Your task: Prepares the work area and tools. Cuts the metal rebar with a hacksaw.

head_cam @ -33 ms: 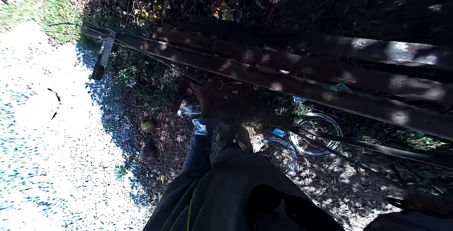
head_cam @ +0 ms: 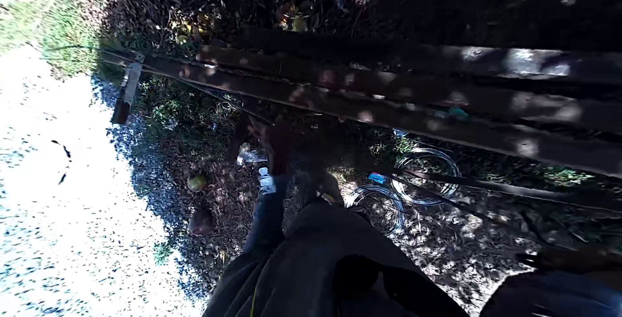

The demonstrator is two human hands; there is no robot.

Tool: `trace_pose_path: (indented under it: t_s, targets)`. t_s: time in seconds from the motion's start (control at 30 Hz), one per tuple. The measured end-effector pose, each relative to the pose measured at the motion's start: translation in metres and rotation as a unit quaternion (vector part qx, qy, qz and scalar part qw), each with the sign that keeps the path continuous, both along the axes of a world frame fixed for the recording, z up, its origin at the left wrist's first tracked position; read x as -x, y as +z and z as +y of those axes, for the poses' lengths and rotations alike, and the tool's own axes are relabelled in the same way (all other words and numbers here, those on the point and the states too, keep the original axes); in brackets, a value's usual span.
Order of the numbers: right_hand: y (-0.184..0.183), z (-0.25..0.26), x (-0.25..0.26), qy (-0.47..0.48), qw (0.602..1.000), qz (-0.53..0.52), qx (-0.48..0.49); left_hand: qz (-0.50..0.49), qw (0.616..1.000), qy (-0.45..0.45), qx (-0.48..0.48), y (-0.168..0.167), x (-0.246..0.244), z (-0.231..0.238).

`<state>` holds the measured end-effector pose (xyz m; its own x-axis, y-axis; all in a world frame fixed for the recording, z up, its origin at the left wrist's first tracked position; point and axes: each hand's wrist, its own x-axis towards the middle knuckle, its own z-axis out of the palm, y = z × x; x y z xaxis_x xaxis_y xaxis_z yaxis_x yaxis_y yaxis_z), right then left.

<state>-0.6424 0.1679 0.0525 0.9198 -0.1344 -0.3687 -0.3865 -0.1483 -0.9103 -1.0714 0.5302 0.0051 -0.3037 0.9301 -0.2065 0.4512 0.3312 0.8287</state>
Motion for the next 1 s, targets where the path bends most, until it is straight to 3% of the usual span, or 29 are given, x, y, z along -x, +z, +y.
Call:
trace_pose_path:
  t_s: [0.07,0.13,0.23,0.33,0.43,0.6,0.77,0.93,1.0]
  targets:
    - [-0.026,-0.024,-0.034,0.071,0.993,0.018,-0.097,0.089,0.984,-0.138,-0.069,0.022,-0.036,-0.038]
    - [-0.025,-0.015,-0.043,0.012,0.995,0.013,-0.097,0.068,0.949,-0.290,-0.100,0.039,-0.091,-0.077]
    - [-0.017,-0.006,-0.070,-0.069,0.991,0.066,-0.095,0.052,0.843,-0.512,-0.159,0.050,-0.181,-0.145]
    - [-0.026,-0.016,-0.102,-0.082,0.984,0.089,-0.133,0.075,0.740,-0.630,-0.223,0.045,-0.263,-0.203]
    - [-0.014,-0.010,-0.115,-0.071,0.983,0.101,-0.134,0.192,0.668,-0.677,-0.242,0.041,-0.326,-0.231]
    - [-0.017,-0.021,-0.135,-0.006,0.988,0.078,-0.135,0.236,0.681,-0.664,-0.199,0.036,-0.382,-0.218]
    - [-0.015,-0.091,-0.122,0.044,0.994,0.080,-0.063,0.212,0.708,-0.640,-0.211,0.033,-0.414,-0.198]
    - [-0.057,-0.188,-0.091,-0.027,0.994,0.101,-0.015,0.189,0.710,-0.607,-0.304,0.008,-0.448,-0.156]
    - [-0.068,-0.220,-0.079,-0.053,0.990,0.129,0.025,0.179,0.720,-0.605,-0.289,0.010,-0.461,-0.145]
